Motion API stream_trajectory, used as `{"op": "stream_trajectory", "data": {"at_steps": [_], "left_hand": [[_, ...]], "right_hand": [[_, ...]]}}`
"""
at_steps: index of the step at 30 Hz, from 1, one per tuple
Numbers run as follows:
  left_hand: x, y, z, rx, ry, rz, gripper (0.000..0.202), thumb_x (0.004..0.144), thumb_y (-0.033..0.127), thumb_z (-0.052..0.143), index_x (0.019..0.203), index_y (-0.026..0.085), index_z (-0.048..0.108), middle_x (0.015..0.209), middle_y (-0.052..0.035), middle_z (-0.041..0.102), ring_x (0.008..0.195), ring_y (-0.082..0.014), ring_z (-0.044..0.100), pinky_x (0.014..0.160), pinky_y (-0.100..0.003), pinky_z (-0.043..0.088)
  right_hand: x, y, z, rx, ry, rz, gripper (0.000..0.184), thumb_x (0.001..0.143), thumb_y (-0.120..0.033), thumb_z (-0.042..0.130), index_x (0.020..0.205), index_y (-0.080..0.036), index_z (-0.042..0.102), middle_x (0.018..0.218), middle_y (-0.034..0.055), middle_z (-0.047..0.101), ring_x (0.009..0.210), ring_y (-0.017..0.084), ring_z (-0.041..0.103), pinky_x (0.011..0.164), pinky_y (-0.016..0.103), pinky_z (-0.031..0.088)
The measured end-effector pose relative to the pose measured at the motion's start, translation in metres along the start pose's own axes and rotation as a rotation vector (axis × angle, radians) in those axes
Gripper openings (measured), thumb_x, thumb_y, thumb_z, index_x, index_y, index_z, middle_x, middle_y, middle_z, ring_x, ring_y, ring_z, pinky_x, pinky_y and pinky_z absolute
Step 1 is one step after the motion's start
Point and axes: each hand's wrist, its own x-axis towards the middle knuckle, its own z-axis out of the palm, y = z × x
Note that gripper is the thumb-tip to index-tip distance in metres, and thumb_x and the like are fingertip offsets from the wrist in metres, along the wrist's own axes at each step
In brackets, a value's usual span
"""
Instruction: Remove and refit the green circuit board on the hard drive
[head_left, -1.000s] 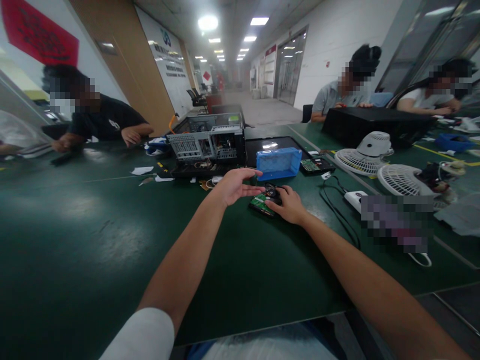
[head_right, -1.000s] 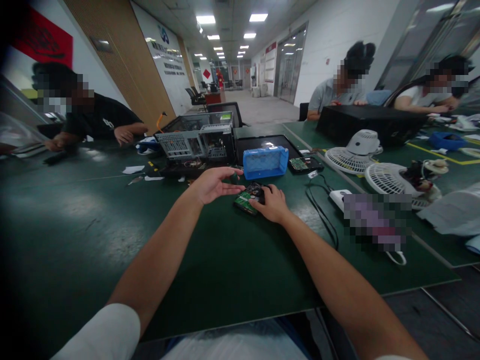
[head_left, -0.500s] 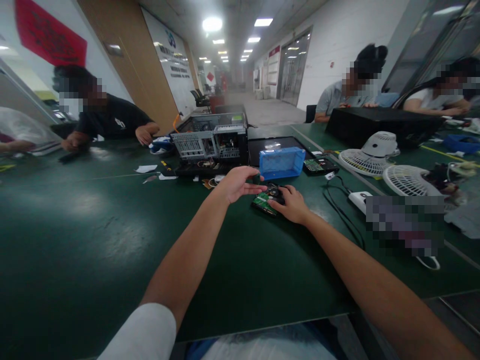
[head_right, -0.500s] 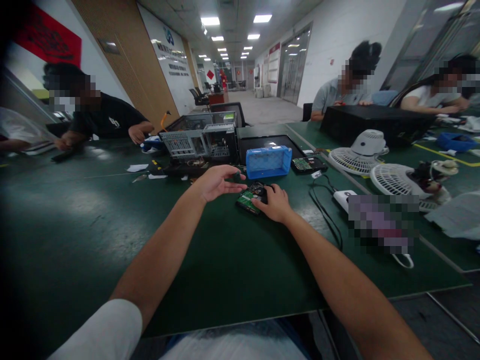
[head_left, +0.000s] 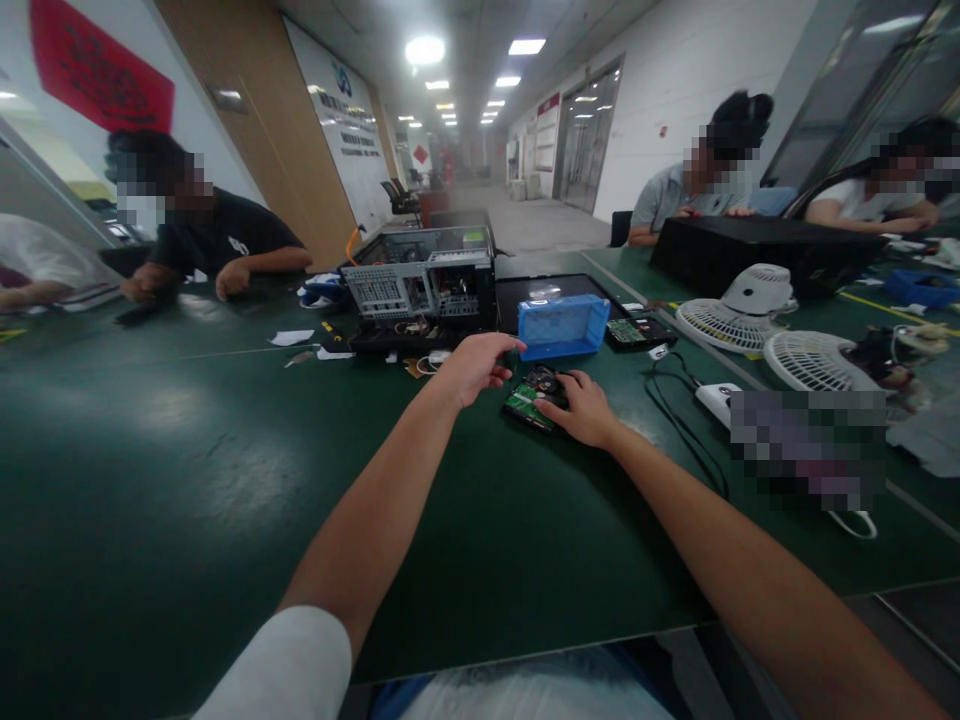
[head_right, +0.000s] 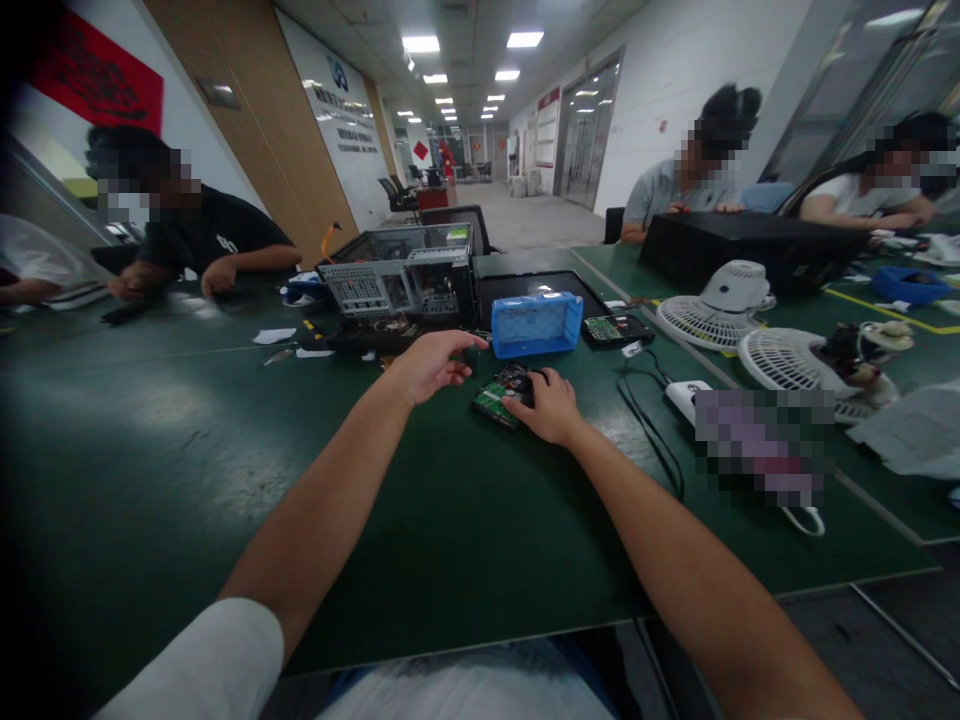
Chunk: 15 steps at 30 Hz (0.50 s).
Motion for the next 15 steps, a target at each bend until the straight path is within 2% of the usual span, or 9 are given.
{"op": "stream_trajectory", "data": {"at_steps": [2, 6, 10, 15], "left_hand": [[0.001, -0.001, 0.001, -0.001, 0.038, 0.019, 0.023, 0.080, 0.031, 0.064, 0.098, 0.019, 0.072, 0.104, -0.0077, 0.066, 0.058, -0.0097, 0.057, 0.048, -0.022, 0.040], [0.006, -0.006, -0.001, 0.010, 0.111, 0.051, 0.020, 0.079, 0.032, 0.067, 0.093, 0.017, 0.068, 0.093, -0.0092, 0.072, 0.054, -0.0109, 0.054, 0.047, -0.022, 0.037], [0.011, -0.009, -0.004, 0.031, 0.122, 0.094, 0.016, 0.080, 0.030, 0.064, 0.086, 0.016, 0.067, 0.093, -0.0108, 0.073, 0.056, -0.0115, 0.054, 0.046, -0.022, 0.036], [0.010, -0.008, -0.003, 0.059, 0.106, 0.090, 0.018, 0.080, 0.032, 0.064, 0.089, 0.017, 0.070, 0.097, -0.0087, 0.070, 0.056, -0.0108, 0.057, 0.044, -0.021, 0.035]], "right_hand": [[0.000, 0.000, 0.000, 0.002, 0.003, 0.002, 0.080, 0.090, -0.075, 0.047, 0.145, -0.017, 0.050, 0.148, 0.0196, 0.045, 0.134, 0.036, 0.047, 0.112, 0.049, 0.033], [0.000, 0.000, 0.000, 0.003, 0.002, 0.008, 0.081, 0.090, -0.075, 0.047, 0.145, -0.016, 0.050, 0.147, 0.0197, 0.046, 0.134, 0.037, 0.046, 0.112, 0.050, 0.033], [0.001, 0.001, 0.001, -0.002, 0.002, 0.001, 0.080, 0.090, -0.075, 0.046, 0.145, -0.017, 0.049, 0.148, 0.0189, 0.045, 0.135, 0.036, 0.046, 0.112, 0.049, 0.033], [0.001, 0.001, 0.001, -0.002, -0.009, 0.001, 0.081, 0.089, -0.075, 0.047, 0.146, -0.017, 0.049, 0.148, 0.0193, 0.045, 0.133, 0.037, 0.047, 0.111, 0.049, 0.034]]}}
